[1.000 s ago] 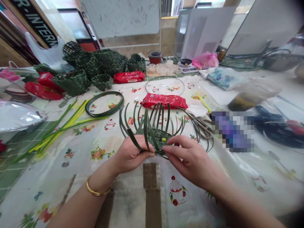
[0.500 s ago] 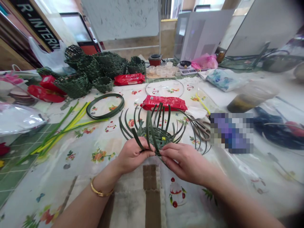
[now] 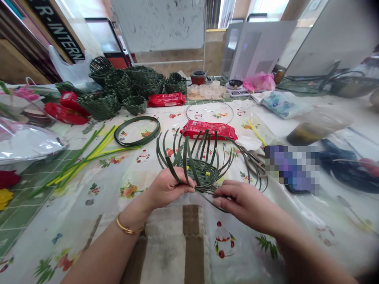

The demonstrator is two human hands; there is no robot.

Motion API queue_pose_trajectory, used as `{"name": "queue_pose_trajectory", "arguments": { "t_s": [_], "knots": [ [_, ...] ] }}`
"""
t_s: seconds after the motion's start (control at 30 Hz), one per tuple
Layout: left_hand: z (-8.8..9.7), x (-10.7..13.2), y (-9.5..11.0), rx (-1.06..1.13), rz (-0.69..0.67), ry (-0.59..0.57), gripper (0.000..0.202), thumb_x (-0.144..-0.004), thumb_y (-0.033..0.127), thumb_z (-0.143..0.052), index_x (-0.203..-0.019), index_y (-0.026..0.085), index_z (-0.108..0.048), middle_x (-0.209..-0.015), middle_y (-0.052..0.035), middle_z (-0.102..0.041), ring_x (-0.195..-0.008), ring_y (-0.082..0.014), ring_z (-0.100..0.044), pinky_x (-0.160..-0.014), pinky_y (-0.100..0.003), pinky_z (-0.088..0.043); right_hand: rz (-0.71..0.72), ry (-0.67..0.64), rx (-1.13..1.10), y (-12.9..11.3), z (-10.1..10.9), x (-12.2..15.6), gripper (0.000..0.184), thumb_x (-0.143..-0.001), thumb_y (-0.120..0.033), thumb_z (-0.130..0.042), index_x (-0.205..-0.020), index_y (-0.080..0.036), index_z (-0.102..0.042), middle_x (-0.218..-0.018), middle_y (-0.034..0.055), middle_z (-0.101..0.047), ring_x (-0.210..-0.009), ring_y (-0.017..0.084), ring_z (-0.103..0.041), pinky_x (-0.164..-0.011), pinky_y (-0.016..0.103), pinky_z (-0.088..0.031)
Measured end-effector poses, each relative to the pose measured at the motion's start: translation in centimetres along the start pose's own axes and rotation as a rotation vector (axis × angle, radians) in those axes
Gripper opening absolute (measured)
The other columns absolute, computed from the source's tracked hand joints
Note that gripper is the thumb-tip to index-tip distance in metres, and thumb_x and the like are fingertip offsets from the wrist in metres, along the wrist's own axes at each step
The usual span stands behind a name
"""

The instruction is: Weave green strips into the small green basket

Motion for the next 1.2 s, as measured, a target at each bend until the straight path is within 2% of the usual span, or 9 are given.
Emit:
{"name": "queue_pose_trajectory", "arguments": {
  "t_s": [0.1,0.23,0.5,0.7,0.8,0.93,1.03,1.1,1.2],
  "knots": [
    [-0.6,-0.1,0.4,-0.021,-0.038,-0.042,0.002,-0.079,0.014,-0.066,-0.08,0.014,-0.066,-0.074,-0.0047,-0.07,-0.072,-0.0143,-0.066,-0.069,-0.024,-0.053,0.074,0.044,0.026,-0.8,0.5,0.6,0.017,-0.091,-0.028,-0.05,-0.082,-0.022,-0.064,-0.076,-0.0011,-0.062,-0.069,0.012,-0.057,-0.062,0.024,-0.039],
    [-1.4,-0.2,0.5,-0.109,-0.011,-0.129,0.004,-0.081,0.016,-0.064,-0.083,0.014,-0.066,-0.075,-0.0044,-0.069,-0.072,-0.0144,-0.065,-0.068,-0.024,-0.052,0.181,0.273,0.082,-1.7,2.2,1.0,0.023,-0.093,-0.029,-0.048,-0.078,-0.02,-0.063,-0.07,0.0004,-0.058,-0.065,0.012,-0.054,-0.058,0.026,-0.036],
    [-0.6,-0.2,-0.4,0.023,0.18,-0.04,0.005,-0.076,0.015,-0.067,-0.078,0.012,-0.064,-0.07,-0.0025,-0.064,-0.061,-0.0101,-0.06,-0.057,-0.019,-0.048,0.241,0.541,0.215,-1.3,3.6,0.8,0.014,-0.089,-0.026,-0.058,-0.078,-0.02,-0.066,-0.069,-0.0004,-0.065,-0.066,0.014,-0.055,-0.075,0.034,-0.035],
    [-0.4,-0.1,-0.3,0.041,0.227,-0.015,0.005,-0.076,0.016,-0.066,-0.076,0.011,-0.063,-0.069,-0.0031,-0.063,-0.062,-0.0115,-0.06,-0.057,-0.02,-0.049,0.372,0.502,0.139,-2.8,3.4,1.3,0.009,-0.087,-0.023,-0.06,-0.083,-0.018,-0.066,-0.07,-0.0003,-0.064,-0.064,0.011,-0.054,-0.073,0.033,-0.037],
    [-0.4,-0.1,-0.1,-0.024,0.191,-0.019,0.005,-0.076,0.016,-0.066,-0.08,0.012,-0.066,-0.071,-0.0037,-0.065,-0.064,-0.0124,-0.062,-0.06,-0.022,-0.05,0.425,0.503,0.149,-3.4,3.3,1.5,0.008,-0.087,-0.022,-0.06,-0.083,-0.018,-0.066,-0.068,-0.0012,-0.062,-0.062,0.011,-0.053,-0.072,0.032,-0.038],
    [-0.7,-0.2,0.7,-0.073,0.05,-0.02,0.012,-0.077,0.014,-0.065,-0.088,0.015,-0.07,-0.075,-0.0049,-0.068,-0.07,-0.0141,-0.063,-0.065,-0.025,-0.051,0.439,0.582,0.269,-4.2,3.4,2.1,0.003,-0.085,-0.022,-0.062,-0.083,-0.022,-0.065,-0.068,-0.0027,-0.064,-0.062,0.011,-0.055,-0.081,0.035,-0.04],
    [-0.3,-0.2,0.4,-0.006,0.055,0.039,0.01,-0.077,0.013,-0.064,-0.084,0.016,-0.071,-0.072,-0.004,-0.067,-0.066,-0.0127,-0.062,-0.061,-0.024,-0.051,0.441,0.751,0.354,-5.1,4.4,3.7,0.013,-0.081,-0.015,-0.064,-0.085,-0.027,-0.064,-0.078,-0.0021,-0.069,-0.079,0.017,-0.061,-0.093,0.043,-0.037],
    [0.1,-0.1,0.1,0.032,0.081,0.087,0.009,-0.077,0.013,-0.065,-0.082,0.016,-0.071,-0.07,-0.0036,-0.066,-0.064,-0.0126,-0.061,-0.06,-0.024,-0.052,0.485,0.816,0.334,-5.7,4.9,4.8,0.019,-0.078,-0.012,-0.065,-0.086,-0.028,-0.063,-0.079,-0.0007,-0.069,-0.08,0.019,-0.061,-0.087,0.042,-0.042],
    [0.9,0.0,-0.3,0.066,0.118,0.134,0.006,-0.075,0.013,-0.067,-0.08,0.015,-0.071,-0.068,-0.0038,-0.066,-0.066,-0.0135,-0.061,-0.06,-0.025,-0.052,0.465,0.699,0.278,-5.1,4.6,4.2,0.016,-0.078,-0.015,-0.066,-0.09,-0.025,-0.061,-0.073,0.0012,-0.067,-0.07,0.018,-0.058,-0.069,0.035,-0.047]
  ]
}}
Point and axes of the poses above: each hand's wrist, its own x-axis away from the middle knuckle, its own z-axis out of the back of the hand, y = z × x, the point moved 8 cm from there along -x, towards the middle knuckle
